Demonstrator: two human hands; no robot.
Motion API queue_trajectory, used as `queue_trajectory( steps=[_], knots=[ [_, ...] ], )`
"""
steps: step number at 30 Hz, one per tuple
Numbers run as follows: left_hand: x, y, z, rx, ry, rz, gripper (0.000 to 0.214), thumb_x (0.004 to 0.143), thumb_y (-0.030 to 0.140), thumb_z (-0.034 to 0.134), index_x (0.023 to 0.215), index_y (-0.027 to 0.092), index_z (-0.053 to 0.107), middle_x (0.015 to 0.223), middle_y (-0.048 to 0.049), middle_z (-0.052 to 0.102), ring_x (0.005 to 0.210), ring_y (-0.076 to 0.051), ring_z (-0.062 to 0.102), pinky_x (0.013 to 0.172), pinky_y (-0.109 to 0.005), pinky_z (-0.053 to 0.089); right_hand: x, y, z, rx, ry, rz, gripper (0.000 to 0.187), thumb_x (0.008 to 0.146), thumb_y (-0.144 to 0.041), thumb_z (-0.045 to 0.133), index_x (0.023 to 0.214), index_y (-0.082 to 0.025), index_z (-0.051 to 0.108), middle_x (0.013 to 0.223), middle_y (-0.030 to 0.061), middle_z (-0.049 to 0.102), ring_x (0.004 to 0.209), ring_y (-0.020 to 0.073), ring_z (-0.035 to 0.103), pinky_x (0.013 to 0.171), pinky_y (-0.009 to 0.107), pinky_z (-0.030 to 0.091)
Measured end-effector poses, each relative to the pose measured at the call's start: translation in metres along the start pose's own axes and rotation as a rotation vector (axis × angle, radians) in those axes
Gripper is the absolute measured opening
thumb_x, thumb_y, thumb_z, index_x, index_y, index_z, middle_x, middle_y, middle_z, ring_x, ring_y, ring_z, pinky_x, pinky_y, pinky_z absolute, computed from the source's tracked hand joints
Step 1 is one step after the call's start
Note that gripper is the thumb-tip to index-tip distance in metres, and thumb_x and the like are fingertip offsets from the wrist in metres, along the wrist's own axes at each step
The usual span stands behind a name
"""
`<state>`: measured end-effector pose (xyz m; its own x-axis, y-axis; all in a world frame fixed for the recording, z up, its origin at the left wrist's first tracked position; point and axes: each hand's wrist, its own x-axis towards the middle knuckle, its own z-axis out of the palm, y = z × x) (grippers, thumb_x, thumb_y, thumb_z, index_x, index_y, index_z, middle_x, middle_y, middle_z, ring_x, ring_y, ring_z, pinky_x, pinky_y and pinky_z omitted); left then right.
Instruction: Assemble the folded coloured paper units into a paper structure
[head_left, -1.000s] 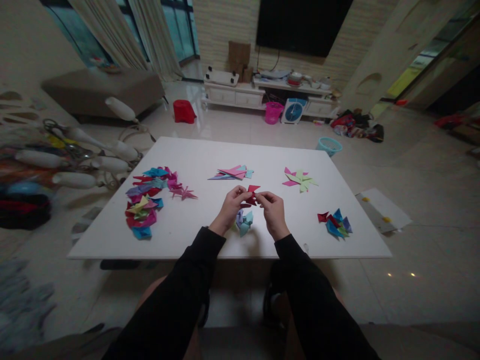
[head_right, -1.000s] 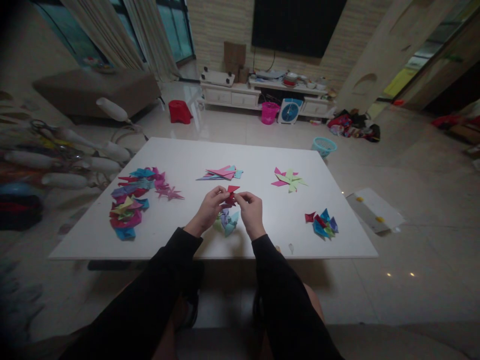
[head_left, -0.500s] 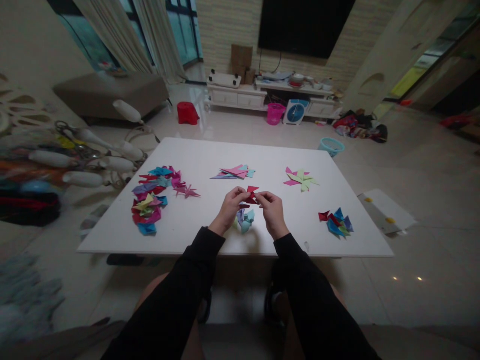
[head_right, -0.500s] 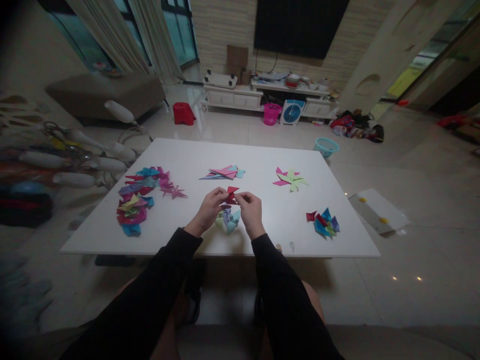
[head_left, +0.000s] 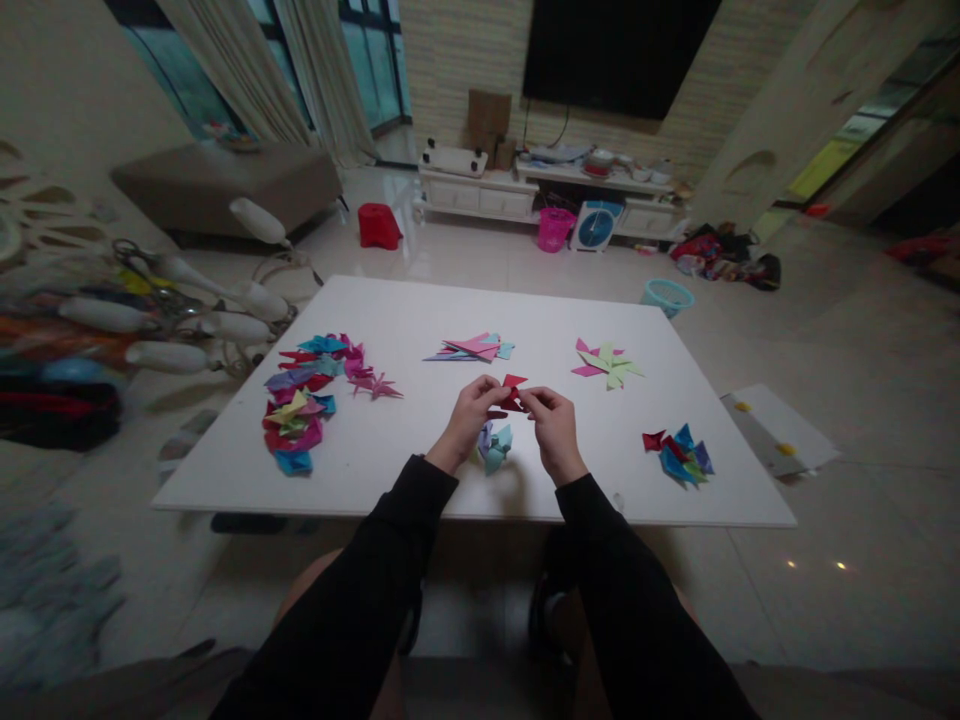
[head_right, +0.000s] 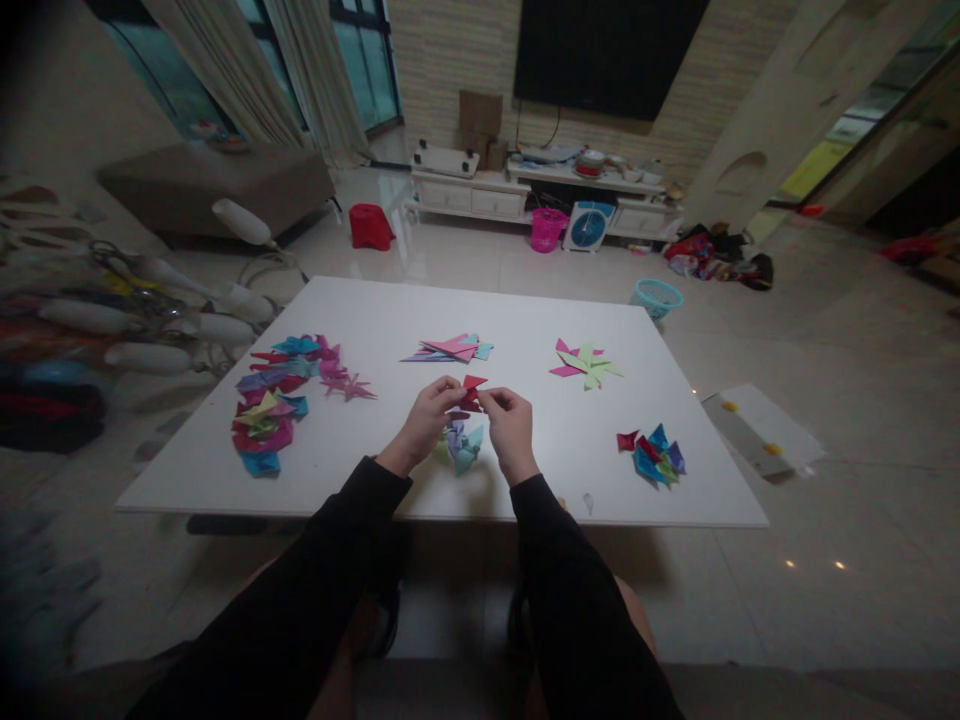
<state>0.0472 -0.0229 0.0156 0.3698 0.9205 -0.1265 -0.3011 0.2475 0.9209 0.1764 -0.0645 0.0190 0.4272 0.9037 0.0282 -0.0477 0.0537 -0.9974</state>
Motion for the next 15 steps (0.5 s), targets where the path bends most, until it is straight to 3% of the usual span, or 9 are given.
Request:
queue_trajectory(
  steps=[15],
  knots=[
    [-0.0008, -0.0033, 0.0008, 0.009, -0.002, 0.009, 0.031, 0.075, 0.039, 0.074, 0.08, 0.02, 0.051, 0.082, 0.0, 0.065, 0.08, -0.018, 0.07, 0.068, -0.026, 0.048, -0.0015, -0.0003, -0.0035, -0.018, 0.007, -0.024, 0.019, 0.072, -0.037, 0.075, 0.067, -0.019, 0.072, 0.066, 0.0007, 0.067, 0.067, 0.0155, 0.055, 0.067, 0.03, 0.041]
  ],
)
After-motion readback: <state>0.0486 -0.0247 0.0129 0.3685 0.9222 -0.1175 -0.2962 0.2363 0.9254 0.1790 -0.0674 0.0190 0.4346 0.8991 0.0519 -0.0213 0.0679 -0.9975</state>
